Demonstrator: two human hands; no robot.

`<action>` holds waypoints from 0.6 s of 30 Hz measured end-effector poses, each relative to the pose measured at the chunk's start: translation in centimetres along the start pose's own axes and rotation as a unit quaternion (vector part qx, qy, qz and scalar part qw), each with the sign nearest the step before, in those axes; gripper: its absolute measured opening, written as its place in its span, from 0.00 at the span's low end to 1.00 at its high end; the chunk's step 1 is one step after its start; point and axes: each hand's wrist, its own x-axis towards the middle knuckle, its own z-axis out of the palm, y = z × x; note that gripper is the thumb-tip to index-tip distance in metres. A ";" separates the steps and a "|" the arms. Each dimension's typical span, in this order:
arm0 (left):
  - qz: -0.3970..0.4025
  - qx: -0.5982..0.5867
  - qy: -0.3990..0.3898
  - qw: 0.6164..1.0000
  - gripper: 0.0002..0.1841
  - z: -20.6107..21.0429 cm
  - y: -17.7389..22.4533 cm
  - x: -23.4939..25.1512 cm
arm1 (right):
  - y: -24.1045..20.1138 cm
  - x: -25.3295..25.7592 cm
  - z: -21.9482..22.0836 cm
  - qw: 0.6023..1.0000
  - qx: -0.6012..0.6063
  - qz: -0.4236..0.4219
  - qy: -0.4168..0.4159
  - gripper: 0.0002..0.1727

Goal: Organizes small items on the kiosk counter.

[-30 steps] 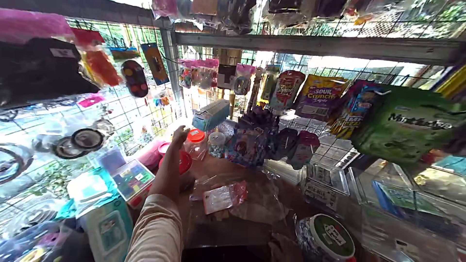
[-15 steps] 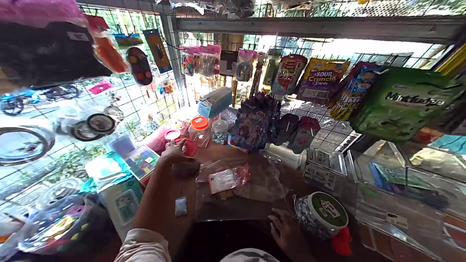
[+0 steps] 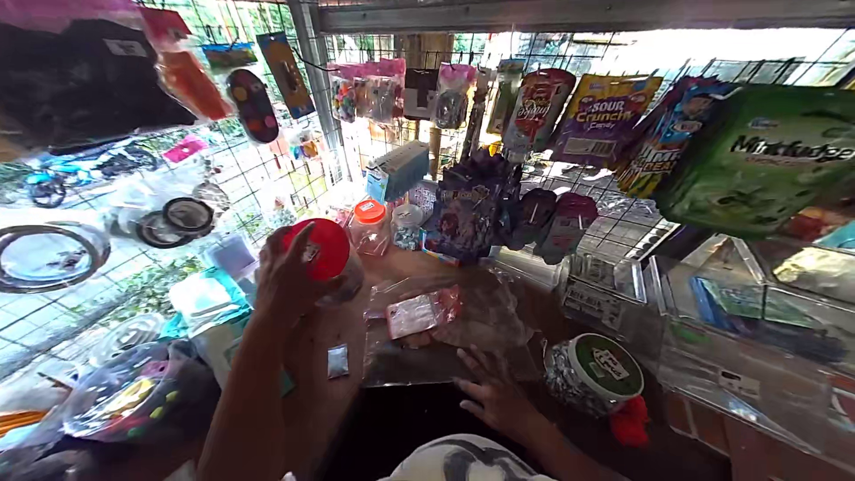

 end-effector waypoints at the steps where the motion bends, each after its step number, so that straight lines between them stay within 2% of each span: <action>1: 0.023 -0.001 0.020 1.000 0.53 -1.0 0.0 -1.3 | -0.2 1.0 -0.1 0.999 0.015 0.009 -0.038 0.21; 3: 0.054 -0.008 0.050 0.997 0.55 -2.9 0.1 -4.4 | -0.7 3.1 0.0 0.996 0.040 0.011 -0.078 0.26; 5: 0.080 -0.016 0.081 0.993 0.56 -4.1 0.0 -7.7 | -1.0 4.9 0.4 0.997 0.053 -0.003 -0.052 0.31; 7: 0.096 -0.023 0.092 0.991 0.56 -4.8 -0.3 -10.7 | -1.3 7.0 0.8 0.997 0.074 0.000 -0.005 0.30; 9: 0.090 -0.040 0.064 0.993 0.57 -5.4 -0.4 -13.3 | -1.5 9.3 1.4 0.996 0.073 -0.013 0.045 0.27; 11: 0.076 -0.056 0.029 0.995 0.56 -5.5 -0.3 -15.2 | -2.2 12.0 2.2 0.995 0.078 -0.028 0.059 0.25; 15: 0.071 -0.064 -0.006 0.995 0.54 -3.9 -1.6 -17.4 | -4.0 16.7 4.2 0.995 0.096 -0.032 -0.017 0.25; 18: 0.076 -0.070 -0.010 0.995 0.52 -2.7 -2.0 -18.2 | -5.0 18.3 3.9 0.986 0.113 -0.025 -0.120 0.27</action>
